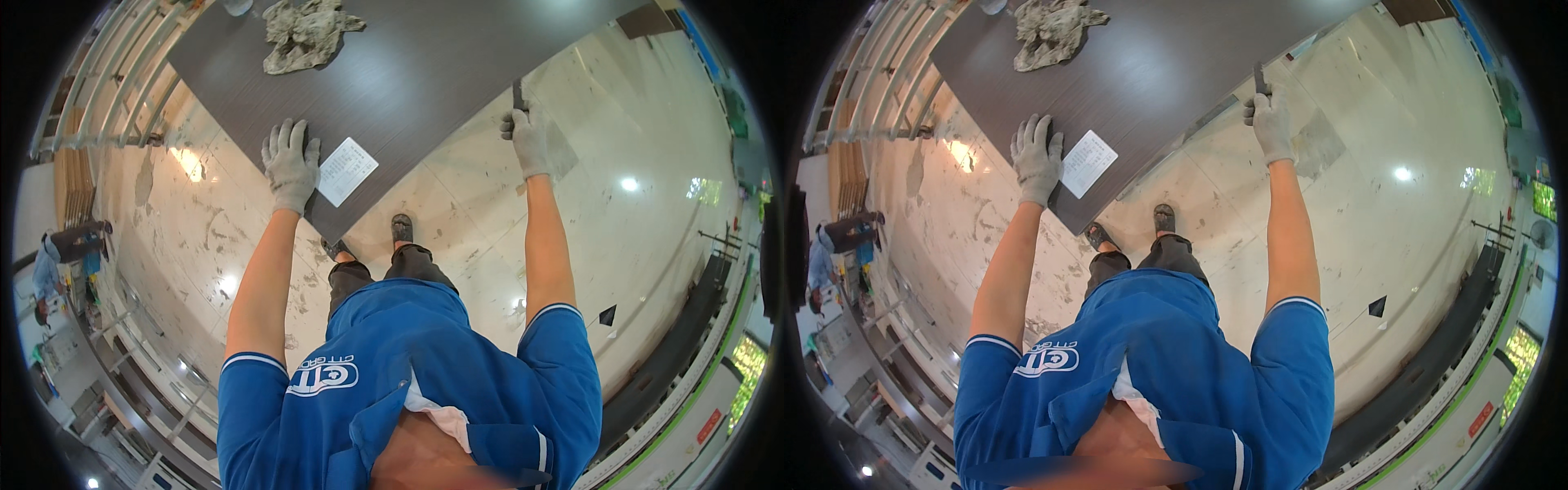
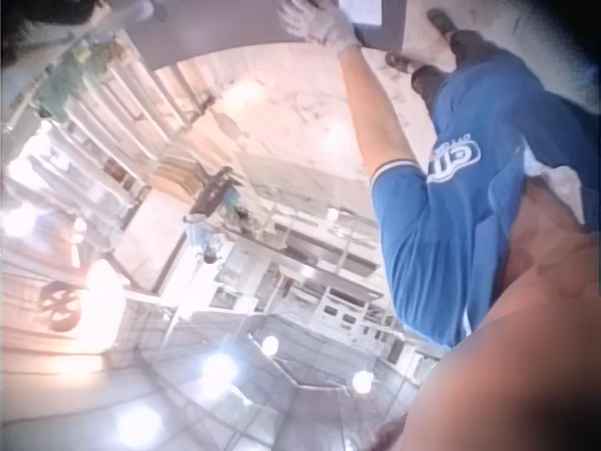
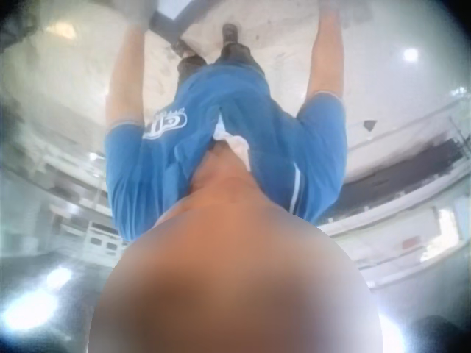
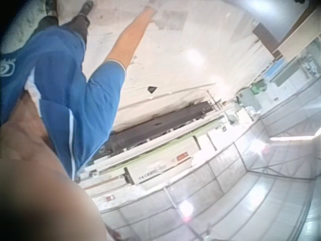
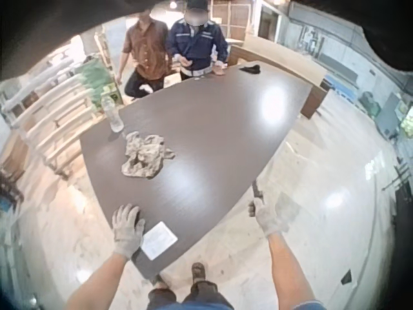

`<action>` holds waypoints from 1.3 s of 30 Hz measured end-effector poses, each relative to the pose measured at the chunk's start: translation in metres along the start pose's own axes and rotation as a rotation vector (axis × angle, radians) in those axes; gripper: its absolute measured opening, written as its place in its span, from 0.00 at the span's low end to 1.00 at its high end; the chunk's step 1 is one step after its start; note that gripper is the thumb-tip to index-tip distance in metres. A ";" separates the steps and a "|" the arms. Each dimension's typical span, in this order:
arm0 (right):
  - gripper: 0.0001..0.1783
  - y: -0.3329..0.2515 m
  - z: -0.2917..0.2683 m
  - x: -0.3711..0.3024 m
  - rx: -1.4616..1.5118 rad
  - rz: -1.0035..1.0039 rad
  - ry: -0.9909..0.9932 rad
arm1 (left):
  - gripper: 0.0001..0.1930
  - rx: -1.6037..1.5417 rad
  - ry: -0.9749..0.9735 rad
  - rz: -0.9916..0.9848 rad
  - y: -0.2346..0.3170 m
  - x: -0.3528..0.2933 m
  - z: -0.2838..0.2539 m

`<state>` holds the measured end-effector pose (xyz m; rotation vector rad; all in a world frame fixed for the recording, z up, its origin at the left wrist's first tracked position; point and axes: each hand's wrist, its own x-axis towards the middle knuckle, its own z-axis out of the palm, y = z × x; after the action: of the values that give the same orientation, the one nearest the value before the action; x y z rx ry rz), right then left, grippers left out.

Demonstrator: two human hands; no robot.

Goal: The person wipes a large flat panel with a cloth and uses a scraper to remove residue. They move around the panel, alternating between wiping and scraping, then walk away with the cloth and scraper.

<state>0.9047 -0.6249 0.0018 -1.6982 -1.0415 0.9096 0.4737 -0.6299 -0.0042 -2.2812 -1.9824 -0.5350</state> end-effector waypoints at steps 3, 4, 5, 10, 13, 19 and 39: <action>0.15 0.019 -0.004 0.032 -0.481 -0.283 0.143 | 0.24 -0.003 -0.008 -0.008 -0.002 -0.003 0.002; 0.16 0.025 -0.005 0.049 -0.560 -0.446 0.221 | 0.24 -0.002 -0.006 -0.005 -0.002 -0.003 0.002; 0.17 0.032 -0.010 0.067 -0.652 -0.617 0.229 | 0.24 -0.006 0.011 0.013 -0.002 -0.002 0.001; 0.22 0.024 -0.004 0.070 -0.893 -0.513 0.155 | 0.24 -0.008 -0.018 -0.012 -0.001 0.002 -0.001; 0.28 0.021 0.031 -0.010 -0.912 -0.491 0.033 | 0.24 -0.004 -0.020 -0.006 0.000 0.002 -0.002; 0.23 0.056 0.021 -0.018 -0.884 -0.602 -0.016 | 0.24 -0.018 -0.016 -0.013 0.002 0.002 -0.004; 0.18 0.004 0.138 -0.184 -0.569 -0.566 -0.471 | 0.25 -0.063 -0.035 0.172 -0.029 -0.007 0.000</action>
<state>0.7139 -0.7515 -0.0219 -1.4960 -2.1284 0.6770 0.4447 -0.6316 -0.0108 -2.4847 -1.7850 -0.5531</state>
